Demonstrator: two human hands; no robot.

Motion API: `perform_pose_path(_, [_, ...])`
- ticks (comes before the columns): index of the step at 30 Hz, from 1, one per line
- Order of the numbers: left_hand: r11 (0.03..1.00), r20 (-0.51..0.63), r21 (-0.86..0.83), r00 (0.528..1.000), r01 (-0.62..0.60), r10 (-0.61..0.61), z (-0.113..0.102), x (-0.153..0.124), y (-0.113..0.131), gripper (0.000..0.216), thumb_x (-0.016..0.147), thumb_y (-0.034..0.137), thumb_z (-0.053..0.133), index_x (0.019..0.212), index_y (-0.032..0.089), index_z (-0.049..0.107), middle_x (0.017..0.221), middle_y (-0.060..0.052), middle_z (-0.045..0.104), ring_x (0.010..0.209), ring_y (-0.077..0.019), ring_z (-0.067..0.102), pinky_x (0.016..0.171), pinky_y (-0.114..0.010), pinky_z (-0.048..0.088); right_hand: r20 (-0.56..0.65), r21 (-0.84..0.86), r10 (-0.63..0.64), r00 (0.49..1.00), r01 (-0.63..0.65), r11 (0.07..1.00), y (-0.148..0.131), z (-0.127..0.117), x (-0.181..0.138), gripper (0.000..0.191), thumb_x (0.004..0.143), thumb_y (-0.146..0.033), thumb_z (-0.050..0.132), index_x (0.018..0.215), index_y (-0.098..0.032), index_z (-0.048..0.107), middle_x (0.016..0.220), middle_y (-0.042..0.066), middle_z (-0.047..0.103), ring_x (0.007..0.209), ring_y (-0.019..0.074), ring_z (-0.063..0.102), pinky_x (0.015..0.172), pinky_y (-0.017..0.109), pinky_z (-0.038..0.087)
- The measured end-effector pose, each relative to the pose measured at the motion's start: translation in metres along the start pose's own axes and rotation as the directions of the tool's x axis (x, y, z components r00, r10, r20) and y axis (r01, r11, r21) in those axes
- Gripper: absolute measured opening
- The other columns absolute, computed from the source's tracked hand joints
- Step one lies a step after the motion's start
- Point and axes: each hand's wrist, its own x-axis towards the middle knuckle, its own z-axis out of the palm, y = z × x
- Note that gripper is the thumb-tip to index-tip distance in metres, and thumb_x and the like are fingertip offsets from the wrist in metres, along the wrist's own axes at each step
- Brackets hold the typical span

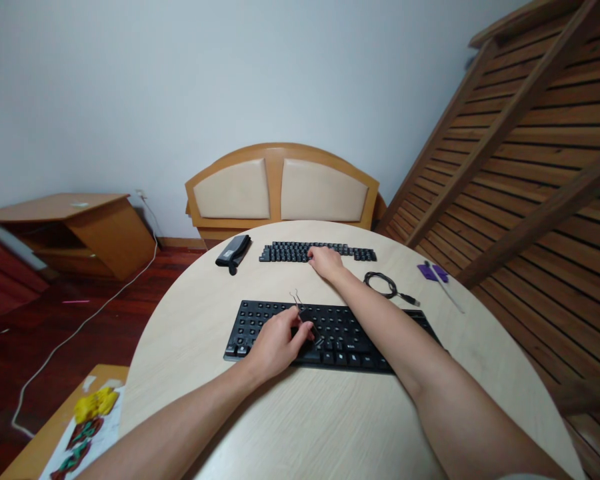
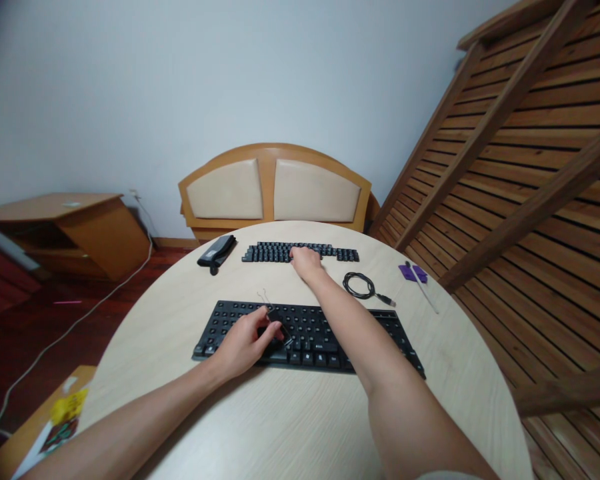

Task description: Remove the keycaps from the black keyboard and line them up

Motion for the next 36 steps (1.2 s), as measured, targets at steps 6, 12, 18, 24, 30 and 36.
perform_pose_path(6, [0.999,0.013,0.033,1.000,0.001,-0.002,-0.001,0.000,0.001,0.023,0.096,0.036,0.048,0.077,0.023,0.045,0.081,-0.004,0.074,0.076,-0.0225,0.068,0.067,-0.032,0.044,0.002,0.005,0.003,1.000,-0.003,1.000,-0.001,-0.001,-0.001,0.032,0.090,-0.025,0.056,0.121,-0.025,0.063,0.117,0.011,0.070,0.107,0.0256,0.065,0.089,0.034,0.047])
perform_pose_path(12, [1.000,0.010,0.009,1.000,-0.004,0.004,-0.001,0.001,0.000,0.023,0.096,0.036,0.048,0.078,0.022,0.048,0.081,-0.005,0.074,0.077,-0.0224,0.068,0.068,-0.033,0.045,-0.003,0.027,-0.056,0.998,0.056,0.998,0.004,-0.012,-0.029,0.041,0.088,-0.023,0.059,0.128,-0.024,0.056,0.111,0.010,0.071,0.103,0.0249,0.066,0.085,0.032,0.047])
perform_pose_path(18, [1.000,0.018,0.027,1.000,-0.011,0.011,-0.002,0.001,0.003,0.023,0.096,0.035,0.049,0.077,0.023,0.047,0.082,-0.003,0.075,0.080,-0.0226,0.068,0.069,-0.032,0.044,0.032,0.172,-0.211,0.977,0.203,0.964,0.017,-0.024,-0.091,0.040,0.087,-0.033,0.063,0.126,-0.022,0.058,0.106,0.006,0.071,0.101,0.0220,0.065,0.084,0.030,0.047])
perform_pose_path(24, [0.999,0.024,0.023,0.999,-0.033,0.033,-0.003,0.001,0.002,0.020,0.097,0.035,0.049,0.083,0.021,0.055,0.085,-0.003,0.075,0.081,-0.0223,0.067,0.073,-0.032,0.045,0.145,0.387,-0.525,0.839,0.440,0.810,0.035,-0.045,-0.163,0.076,0.078,-0.062,0.067,0.141,-0.023,0.049,0.142,0.013,0.052,0.133,0.0310,0.045,0.109,0.045,0.037])
perform_pose_path(30, [0.990,0.056,-0.117,0.995,-0.074,0.081,-0.003,0.003,0.003,0.023,0.098,0.035,0.047,0.089,0.019,0.061,0.087,-0.004,0.073,0.083,-0.0203,0.067,0.078,-0.031,0.047,0.136,0.331,-0.496,0.858,0.432,0.839,0.037,-0.029,-0.202,0.101,0.068,-0.072,0.069,0.152,-0.028,0.033,0.161,0.014,0.022,0.147,0.0386,0.018,0.117,0.058,0.018])
perform_pose_path(36, [0.995,0.075,-0.024,0.993,-0.094,0.096,-0.008,0.001,0.012,0.026,0.097,0.035,0.050,0.085,0.018,0.065,0.080,-0.002,0.070,0.074,-0.0184,0.063,0.072,-0.028,0.044,0.080,0.337,-0.451,0.889,0.401,0.852,0.026,-0.022,-0.209,0.094,0.073,-0.072,0.064,0.150,-0.028,0.036,0.161,0.014,0.023,0.147,0.0377,0.018,0.117,0.060,0.017])
